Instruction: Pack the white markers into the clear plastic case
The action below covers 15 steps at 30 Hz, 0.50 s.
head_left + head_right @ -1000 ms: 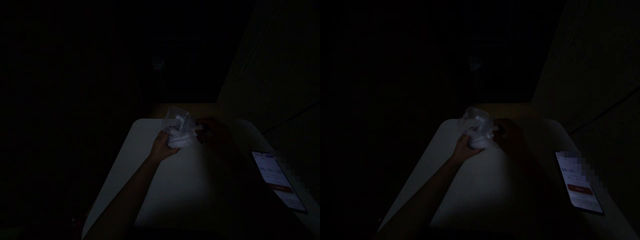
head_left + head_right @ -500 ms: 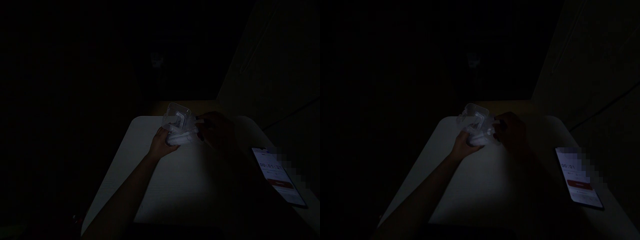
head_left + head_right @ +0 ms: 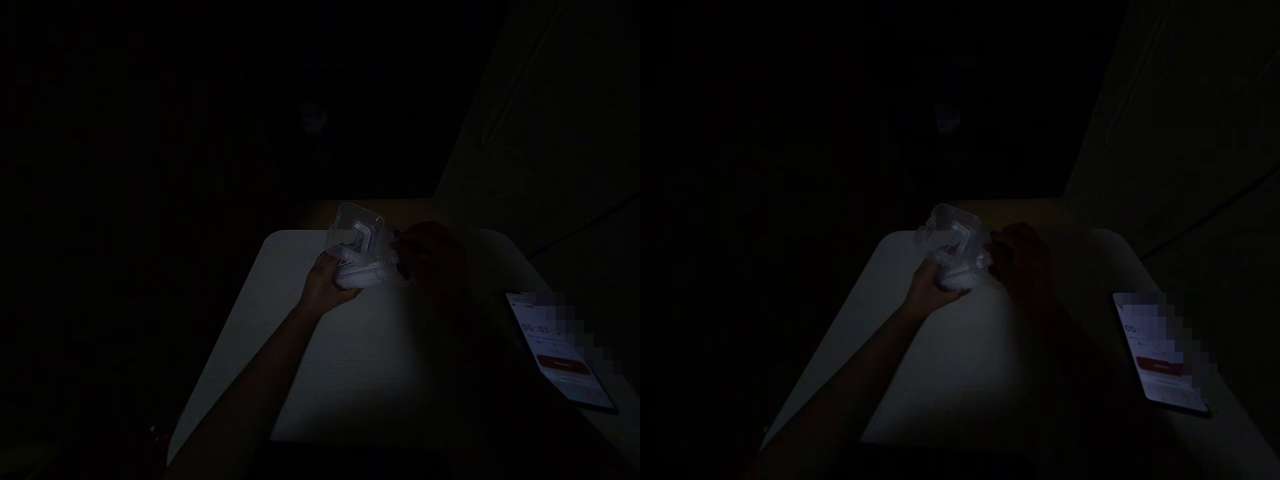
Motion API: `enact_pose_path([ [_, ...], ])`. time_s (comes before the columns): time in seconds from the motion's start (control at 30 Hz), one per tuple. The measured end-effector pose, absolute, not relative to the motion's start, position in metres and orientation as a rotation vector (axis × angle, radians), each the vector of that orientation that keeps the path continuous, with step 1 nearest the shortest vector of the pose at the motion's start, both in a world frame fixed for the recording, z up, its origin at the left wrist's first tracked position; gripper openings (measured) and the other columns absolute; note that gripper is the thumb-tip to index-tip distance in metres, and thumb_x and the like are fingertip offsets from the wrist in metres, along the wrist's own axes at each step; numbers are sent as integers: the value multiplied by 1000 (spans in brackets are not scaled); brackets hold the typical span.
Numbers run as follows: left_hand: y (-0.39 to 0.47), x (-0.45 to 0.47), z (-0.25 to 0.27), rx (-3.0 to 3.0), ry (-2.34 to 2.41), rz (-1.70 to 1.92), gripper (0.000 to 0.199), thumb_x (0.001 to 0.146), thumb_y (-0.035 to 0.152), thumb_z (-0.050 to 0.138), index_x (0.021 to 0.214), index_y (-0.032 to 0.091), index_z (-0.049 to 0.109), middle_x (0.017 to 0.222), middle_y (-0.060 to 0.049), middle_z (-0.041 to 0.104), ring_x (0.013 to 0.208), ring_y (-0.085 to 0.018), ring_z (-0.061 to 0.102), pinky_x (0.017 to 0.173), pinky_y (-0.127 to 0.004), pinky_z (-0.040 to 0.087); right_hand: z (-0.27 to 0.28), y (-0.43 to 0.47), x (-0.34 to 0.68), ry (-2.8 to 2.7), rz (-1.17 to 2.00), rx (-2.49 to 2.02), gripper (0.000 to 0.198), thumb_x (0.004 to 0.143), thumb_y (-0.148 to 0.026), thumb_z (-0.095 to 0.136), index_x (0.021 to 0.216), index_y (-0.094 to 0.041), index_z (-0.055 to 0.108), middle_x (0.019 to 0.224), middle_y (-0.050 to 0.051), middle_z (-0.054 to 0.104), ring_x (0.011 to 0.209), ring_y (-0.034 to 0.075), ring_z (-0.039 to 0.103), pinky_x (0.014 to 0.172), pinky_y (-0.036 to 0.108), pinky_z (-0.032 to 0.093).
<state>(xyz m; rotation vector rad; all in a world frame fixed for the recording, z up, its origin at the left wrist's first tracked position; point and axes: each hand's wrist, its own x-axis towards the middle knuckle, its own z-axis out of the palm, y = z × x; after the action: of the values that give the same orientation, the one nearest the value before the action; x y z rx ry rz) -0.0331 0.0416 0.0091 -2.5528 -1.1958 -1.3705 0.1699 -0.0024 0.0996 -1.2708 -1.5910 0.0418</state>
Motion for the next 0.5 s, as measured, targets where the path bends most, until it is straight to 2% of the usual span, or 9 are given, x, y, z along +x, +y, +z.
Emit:
enact_pose_path([
  [0.17,43,-33,7,-2553,-1206,-1384,69,55,33,79,116,20,49,111,-8,62,105,-26,59,88,-39,51,99,-2,171,-1678,62,-1282,16,81,-27,58,80,-17,70,91,4,61,74,7,58,65,19,47],
  [0.27,43,-33,6,-2537,-1223,-1432,68,55,34,80,114,20,50,108,-7,62,103,-25,60,86,-39,52,100,1,179,-1689,17,-1261,23,86,-32,52,84,-16,69,89,5,61,81,9,58,72,20,47],
  [0.4,42,-31,7,-2540,-1253,-1445,66,56,34,79,114,21,50,106,-6,62,103,-25,60,85,-38,52,97,12,204,-1687,-23,-1492,32,91,-30,38,96,-14,65,103,9,61,91,13,58,76,23,46],
  [0.5,41,-31,9,-2548,-1273,-1429,65,56,35,78,113,21,50,107,-7,62,102,-25,60,85,-38,52,83,24,221,-1893,-6,-1675,26,87,-30,46,92,-13,65,98,12,62,89,15,58,81,27,46],
])
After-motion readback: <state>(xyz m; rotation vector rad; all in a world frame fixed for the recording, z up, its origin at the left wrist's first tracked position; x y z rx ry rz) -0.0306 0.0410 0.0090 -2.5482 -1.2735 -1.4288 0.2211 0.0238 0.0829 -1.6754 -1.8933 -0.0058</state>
